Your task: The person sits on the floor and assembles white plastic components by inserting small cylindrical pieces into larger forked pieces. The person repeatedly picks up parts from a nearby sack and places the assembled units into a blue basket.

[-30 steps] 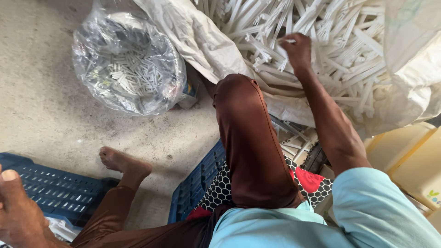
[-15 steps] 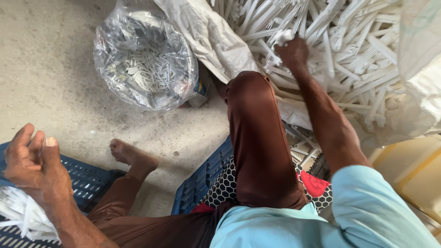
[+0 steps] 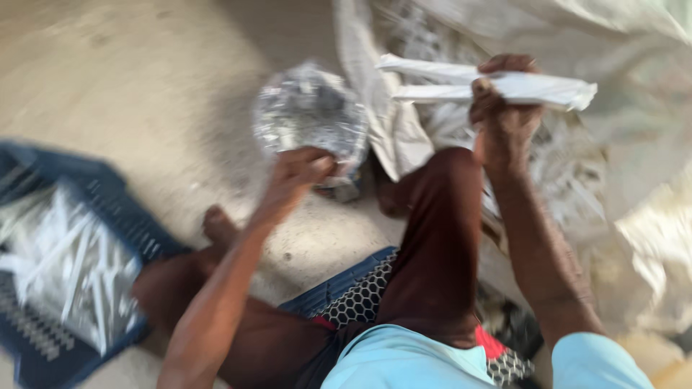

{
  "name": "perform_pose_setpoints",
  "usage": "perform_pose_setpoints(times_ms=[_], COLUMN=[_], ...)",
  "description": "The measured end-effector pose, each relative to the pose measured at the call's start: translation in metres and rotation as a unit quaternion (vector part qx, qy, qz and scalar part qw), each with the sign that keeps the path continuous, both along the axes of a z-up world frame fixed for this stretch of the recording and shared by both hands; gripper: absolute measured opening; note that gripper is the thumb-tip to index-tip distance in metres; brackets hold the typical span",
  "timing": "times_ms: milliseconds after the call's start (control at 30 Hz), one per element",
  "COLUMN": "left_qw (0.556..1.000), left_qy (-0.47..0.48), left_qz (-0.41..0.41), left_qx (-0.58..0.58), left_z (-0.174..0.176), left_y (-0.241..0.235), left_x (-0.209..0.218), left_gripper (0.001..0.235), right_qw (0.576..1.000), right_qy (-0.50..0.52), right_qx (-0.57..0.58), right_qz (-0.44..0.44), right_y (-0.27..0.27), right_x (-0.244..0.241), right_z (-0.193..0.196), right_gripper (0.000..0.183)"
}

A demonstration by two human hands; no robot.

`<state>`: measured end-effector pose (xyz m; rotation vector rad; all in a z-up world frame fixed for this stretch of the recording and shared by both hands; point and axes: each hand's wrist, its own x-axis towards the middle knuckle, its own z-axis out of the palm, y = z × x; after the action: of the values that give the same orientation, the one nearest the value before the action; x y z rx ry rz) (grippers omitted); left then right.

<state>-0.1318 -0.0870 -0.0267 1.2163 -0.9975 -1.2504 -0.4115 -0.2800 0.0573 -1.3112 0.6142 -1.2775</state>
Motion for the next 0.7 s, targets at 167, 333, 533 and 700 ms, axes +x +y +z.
perform_pose_setpoints(times_ms=[167,333,533,700], left_qw=[0.889,0.853,0.844,0.894], left_qy=[0.451,0.465,0.376,0.084], left_qz=[0.046,0.2,0.38,0.379], left_qx=[0.06,-0.125,-0.045,-0.222], left_z=[0.0,-0.01,0.011,0.005], left_y=[-0.019,-0.006,0.019,0.034], left_x=[-0.051,-0.014,0.027,0.066], left_gripper=[0.077,0.041,0.034,0.033], right_qw=[0.919,0.838,0.748,0.816], right_qy=[0.188,0.248,0.426,0.408], right_qx=[-0.347,-0.466,-0.471,-0.249], right_qz=[0.005,0.138,0.19,0.324], right_y=[0.055,0.093,0.077,0.049], right_x=[0.12,0.155,0.157,0.175], right_z=[-0.018,-0.035,-0.038,-0.054], right_gripper=[0.031,0.043,0.046,0.037])
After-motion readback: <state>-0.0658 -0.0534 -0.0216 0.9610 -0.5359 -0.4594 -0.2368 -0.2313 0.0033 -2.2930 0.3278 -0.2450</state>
